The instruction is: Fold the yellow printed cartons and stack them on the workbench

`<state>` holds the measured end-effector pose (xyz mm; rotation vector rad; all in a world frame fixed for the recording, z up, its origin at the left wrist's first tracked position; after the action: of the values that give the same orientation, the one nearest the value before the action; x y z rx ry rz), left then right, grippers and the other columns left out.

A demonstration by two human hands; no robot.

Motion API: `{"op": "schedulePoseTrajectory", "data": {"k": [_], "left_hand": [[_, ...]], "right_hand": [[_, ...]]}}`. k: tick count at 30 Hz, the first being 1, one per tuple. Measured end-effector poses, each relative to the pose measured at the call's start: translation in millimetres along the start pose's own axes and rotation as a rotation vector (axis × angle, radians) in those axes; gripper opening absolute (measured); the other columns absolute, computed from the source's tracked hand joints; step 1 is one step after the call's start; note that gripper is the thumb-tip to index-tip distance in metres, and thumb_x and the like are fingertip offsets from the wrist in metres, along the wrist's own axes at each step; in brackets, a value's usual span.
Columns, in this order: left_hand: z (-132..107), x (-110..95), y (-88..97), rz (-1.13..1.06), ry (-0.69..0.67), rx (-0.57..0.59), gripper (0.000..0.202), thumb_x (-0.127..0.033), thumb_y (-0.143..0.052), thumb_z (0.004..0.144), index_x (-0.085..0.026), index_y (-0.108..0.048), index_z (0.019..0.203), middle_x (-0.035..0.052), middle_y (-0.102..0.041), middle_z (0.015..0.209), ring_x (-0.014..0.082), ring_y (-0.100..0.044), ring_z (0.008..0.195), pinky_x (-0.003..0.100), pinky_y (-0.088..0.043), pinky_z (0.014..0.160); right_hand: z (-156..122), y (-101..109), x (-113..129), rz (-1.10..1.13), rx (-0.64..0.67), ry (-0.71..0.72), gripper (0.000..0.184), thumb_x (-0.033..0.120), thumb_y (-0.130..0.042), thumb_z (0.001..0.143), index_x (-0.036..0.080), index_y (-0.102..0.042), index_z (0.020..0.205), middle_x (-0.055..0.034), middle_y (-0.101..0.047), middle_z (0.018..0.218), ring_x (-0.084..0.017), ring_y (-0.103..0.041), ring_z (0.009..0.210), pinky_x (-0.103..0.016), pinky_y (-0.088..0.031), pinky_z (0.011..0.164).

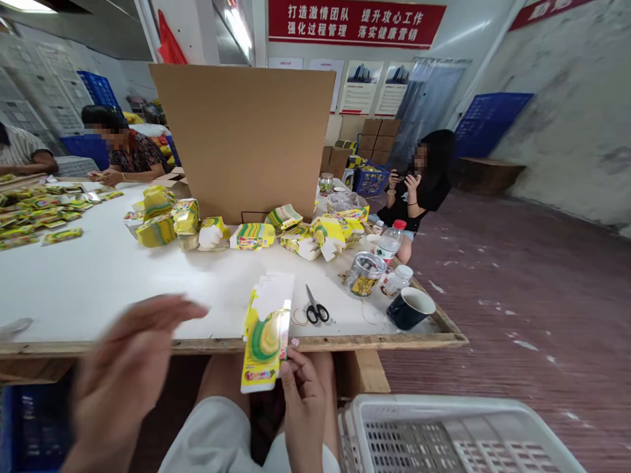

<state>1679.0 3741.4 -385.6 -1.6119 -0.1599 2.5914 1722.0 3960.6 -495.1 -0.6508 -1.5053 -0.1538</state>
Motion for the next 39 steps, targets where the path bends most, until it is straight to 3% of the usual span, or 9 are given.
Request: {"op": "schedulePoseTrajectory", "data": {"k": [4,8,16,22,27,29,33,37,39], "left_hand": [[-9.4,66.4,-47.5,-0.406,0.579,0.245,0.049,-0.05,-0.061,0.086,-0.021,-0.063,0.126,0.0129,-0.069,0.124,0.0318,-0.061,0.119,0.046,-0.048,0.101],[-31.0,91.0,-64.0,-0.684,0.789,0.338,0.048,-0.052,-0.067,0.08,-0.016,-0.071,0.112,0.0149,-0.071,0.12,0.0326,-0.064,0.114,0.045,-0.048,0.1],[-31.0,89.7,-65.5,-0.691,0.767,0.409,0.039,-0.045,-0.08,0.07,-0.016,-0.076,0.096,0.011,-0.078,0.096,0.0286,-0.072,0.096,0.038,-0.054,0.089],[-32.7,105.6,-65.7,-0.461,0.693,0.248,0.031,-0.044,-0.072,0.078,-0.015,-0.072,0.09,0.0073,-0.078,0.084,0.0223,-0.072,0.08,0.03,-0.055,0.073],[-28.4,101.7,-56.7,-0.281,0.529,0.2,0.051,-0.037,-0.071,0.081,-0.022,-0.049,0.124,0.0051,-0.076,0.094,0.0189,-0.071,0.081,0.027,-0.053,0.071],[-27.8,95.3,-54.0,-0.206,0.455,0.274,0.058,-0.034,-0.067,0.085,-0.026,-0.037,0.134,0.0065,-0.075,0.101,0.0199,-0.07,0.087,0.029,-0.052,0.077],[-27.6,82.5,-52.5,-0.053,0.339,0.461,0.042,-0.035,-0.066,0.085,-0.02,-0.057,0.123,0.0145,-0.063,0.124,0.0271,-0.062,0.109,0.032,-0.049,0.088],[-31.8,79.0,-57.2,-0.188,0.405,0.59,0.029,-0.036,-0.069,0.082,-0.018,-0.065,0.105,0.0092,-0.065,0.104,0.0203,-0.063,0.086,0.027,-0.049,0.073],[-36.3,80.6,-60.0,-0.305,0.485,0.626,0.039,-0.035,-0.071,0.081,-0.021,-0.059,0.115,0.005,-0.066,0.09,0.0176,-0.063,0.079,0.025,-0.048,0.07]], "right_hand": [[-9.8,-12.6,-2.8,0.086,0.094,-0.037,0.036,0.041,-0.078,0.074,0.022,-0.07,0.104,-0.0038,-0.074,0.082,-0.019,-0.069,0.078,-0.03,-0.055,0.073],[-12.4,-17.1,-15.3,0.136,0.131,-0.096,0.037,0.041,-0.077,0.075,0.022,-0.069,0.105,-0.0027,-0.072,0.077,-0.019,-0.068,0.072,-0.031,-0.056,0.068],[-8.2,-13.4,-8.5,-0.102,0.1,-0.03,0.035,0.045,-0.077,0.073,0.019,-0.072,0.095,-0.0071,-0.073,0.093,-0.024,-0.067,0.09,-0.036,-0.054,0.082],[-14.4,-19.8,-10.8,-0.14,0.166,-0.069,0.031,0.047,-0.071,0.078,0.018,-0.067,0.085,-0.0052,-0.071,0.08,-0.022,-0.066,0.074,-0.032,-0.056,0.068],[-11.3,-17.7,-8.7,-0.275,0.141,0.047,0.026,0.044,-0.068,0.082,0.018,-0.065,0.085,-0.0046,-0.07,0.079,-0.02,-0.065,0.071,-0.03,-0.056,0.065],[-7.6,-15.2,-1.5,-0.307,0.14,0.148,0.027,0.039,-0.068,0.083,0.019,-0.065,0.101,-0.0073,-0.071,0.094,-0.022,-0.067,0.082,-0.031,-0.057,0.072],[-2.1,-9.6,18.8,-0.34,0.182,0.347,0.039,0.034,-0.062,0.087,0.024,-0.059,0.125,-0.009,-0.064,0.124,-0.021,-0.064,0.109,-0.029,-0.054,0.088],[0.7,-8.3,29.3,-0.399,0.329,0.334,0.016,0.035,-0.058,0.091,0.024,-0.069,0.097,-0.0032,-0.07,0.093,-0.017,-0.067,0.084,-0.021,-0.054,0.072],[0.8,-7.4,29.9,-0.433,0.362,0.319,0.021,0.035,-0.055,0.093,0.023,-0.068,0.082,-0.0009,-0.067,0.076,-0.015,-0.064,0.072,-0.02,-0.051,0.064]]}}
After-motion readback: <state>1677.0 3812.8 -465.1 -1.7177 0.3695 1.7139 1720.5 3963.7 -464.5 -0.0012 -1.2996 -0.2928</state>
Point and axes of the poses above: each hand's wrist, its own z-axis towards the middle knuckle, its own y-axis out of the back of the hand, x = y × z, the point moved 4 cm from there along z, towards the middle knuckle
